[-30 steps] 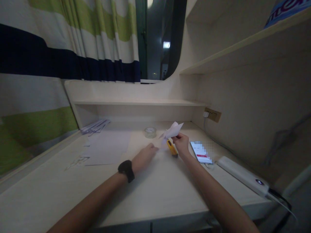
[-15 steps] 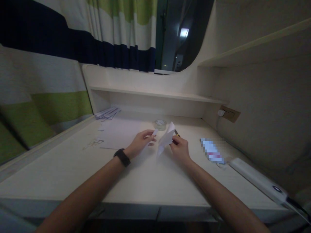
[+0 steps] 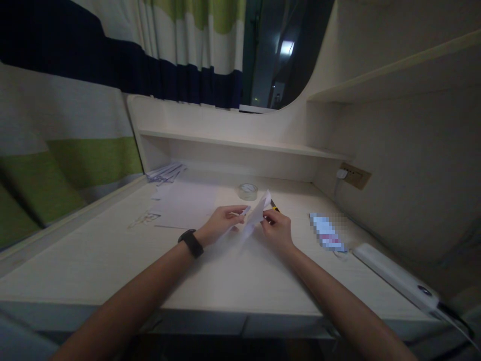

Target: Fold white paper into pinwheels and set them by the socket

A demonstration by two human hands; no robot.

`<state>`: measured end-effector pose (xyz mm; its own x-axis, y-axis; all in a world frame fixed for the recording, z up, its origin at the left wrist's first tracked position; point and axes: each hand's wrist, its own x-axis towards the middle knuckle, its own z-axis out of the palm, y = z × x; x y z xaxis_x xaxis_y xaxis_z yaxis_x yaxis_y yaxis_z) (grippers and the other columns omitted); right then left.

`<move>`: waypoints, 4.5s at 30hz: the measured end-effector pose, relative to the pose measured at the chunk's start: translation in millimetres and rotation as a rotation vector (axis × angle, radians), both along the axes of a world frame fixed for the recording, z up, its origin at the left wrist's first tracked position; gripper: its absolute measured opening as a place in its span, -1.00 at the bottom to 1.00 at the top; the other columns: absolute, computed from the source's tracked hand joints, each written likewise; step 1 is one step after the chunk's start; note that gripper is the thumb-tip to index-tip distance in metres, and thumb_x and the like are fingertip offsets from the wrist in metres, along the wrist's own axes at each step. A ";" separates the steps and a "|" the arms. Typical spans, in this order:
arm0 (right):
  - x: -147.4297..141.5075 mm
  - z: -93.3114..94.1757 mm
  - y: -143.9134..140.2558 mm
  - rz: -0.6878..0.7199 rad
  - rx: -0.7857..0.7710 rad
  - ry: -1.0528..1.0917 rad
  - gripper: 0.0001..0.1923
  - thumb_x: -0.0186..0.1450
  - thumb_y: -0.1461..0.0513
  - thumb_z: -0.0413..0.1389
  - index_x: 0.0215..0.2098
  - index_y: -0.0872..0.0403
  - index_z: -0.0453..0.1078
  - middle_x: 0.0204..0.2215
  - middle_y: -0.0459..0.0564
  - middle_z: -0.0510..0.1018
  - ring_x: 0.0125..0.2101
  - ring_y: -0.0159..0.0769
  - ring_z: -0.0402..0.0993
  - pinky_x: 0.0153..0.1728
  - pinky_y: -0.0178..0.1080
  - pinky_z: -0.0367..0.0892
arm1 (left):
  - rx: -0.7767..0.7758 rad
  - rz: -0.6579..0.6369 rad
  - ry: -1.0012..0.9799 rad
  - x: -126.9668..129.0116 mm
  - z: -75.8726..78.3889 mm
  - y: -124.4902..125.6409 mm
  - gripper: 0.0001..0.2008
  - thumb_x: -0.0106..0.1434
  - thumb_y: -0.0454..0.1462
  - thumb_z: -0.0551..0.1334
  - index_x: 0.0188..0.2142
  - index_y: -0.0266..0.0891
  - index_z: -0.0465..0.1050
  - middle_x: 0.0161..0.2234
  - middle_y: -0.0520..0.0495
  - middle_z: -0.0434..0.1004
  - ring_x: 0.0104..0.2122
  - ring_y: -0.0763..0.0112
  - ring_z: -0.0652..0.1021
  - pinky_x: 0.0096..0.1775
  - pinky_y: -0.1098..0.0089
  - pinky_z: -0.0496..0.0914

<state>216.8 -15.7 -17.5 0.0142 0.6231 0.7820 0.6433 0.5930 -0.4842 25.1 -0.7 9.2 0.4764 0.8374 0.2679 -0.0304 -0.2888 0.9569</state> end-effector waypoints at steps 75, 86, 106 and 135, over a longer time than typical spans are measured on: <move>-4.9 8.4 -18.1 -0.056 0.134 -0.208 -0.89 0.06 0.37 0.00 -0.54 0.08 0.32 -0.66 -0.10 0.37 -0.65 -0.39 0.26 -0.58 -0.34 0.16 | 0.729 0.329 0.324 6.6 3.5 -17.8 -0.78 0.27 -0.24 0.14 -0.19 -0.18 0.55 -0.19 -0.08 0.60 -0.22 0.30 0.57 -0.16 0.33 0.38; 3.6 18.3 -17.5 0.066 0.097 -0.397 -0.88 0.13 0.35 0.02 -0.50 0.10 0.39 -0.57 -0.04 0.45 -0.58 -0.38 0.32 -0.51 -0.34 0.21 | 1.034 0.364 0.636 3.6 0.9 -20.9 -0.74 0.33 -0.25 0.05 -0.15 -0.25 0.49 -0.30 -0.14 0.60 -0.32 0.29 0.53 -0.24 0.29 0.25; -1.0 22.7 -23.8 0.052 0.075 -0.277 -0.90 0.02 0.36 0.01 -0.62 0.09 0.29 -0.69 -0.09 0.36 -0.65 -0.40 0.25 -0.59 -0.35 0.12 | 1.181 0.372 0.623 8.2 -2.9 -26.4 -0.82 0.30 -0.29 0.11 -0.20 -0.27 0.47 -0.41 -0.08 0.59 -0.38 0.36 0.54 -0.30 0.32 0.27; -2.7 30.0 -20.7 0.237 -0.162 -0.110 -0.81 0.13 0.24 0.07 -0.62 0.10 0.27 -0.70 -0.15 0.32 -0.66 -0.46 0.21 -0.64 -0.41 0.11 | 1.012 0.404 0.640 8.9 0.3 -27.6 -0.79 0.31 -0.30 0.07 -0.31 -0.23 0.50 -0.42 -0.03 0.59 -0.46 0.38 0.53 -0.37 0.37 0.25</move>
<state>214.0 -36.4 12.6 -0.2261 0.7158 0.6606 0.5501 0.6535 -0.5199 34.0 -28.3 9.5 0.5167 0.5084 0.6889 0.6161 -0.7795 0.1132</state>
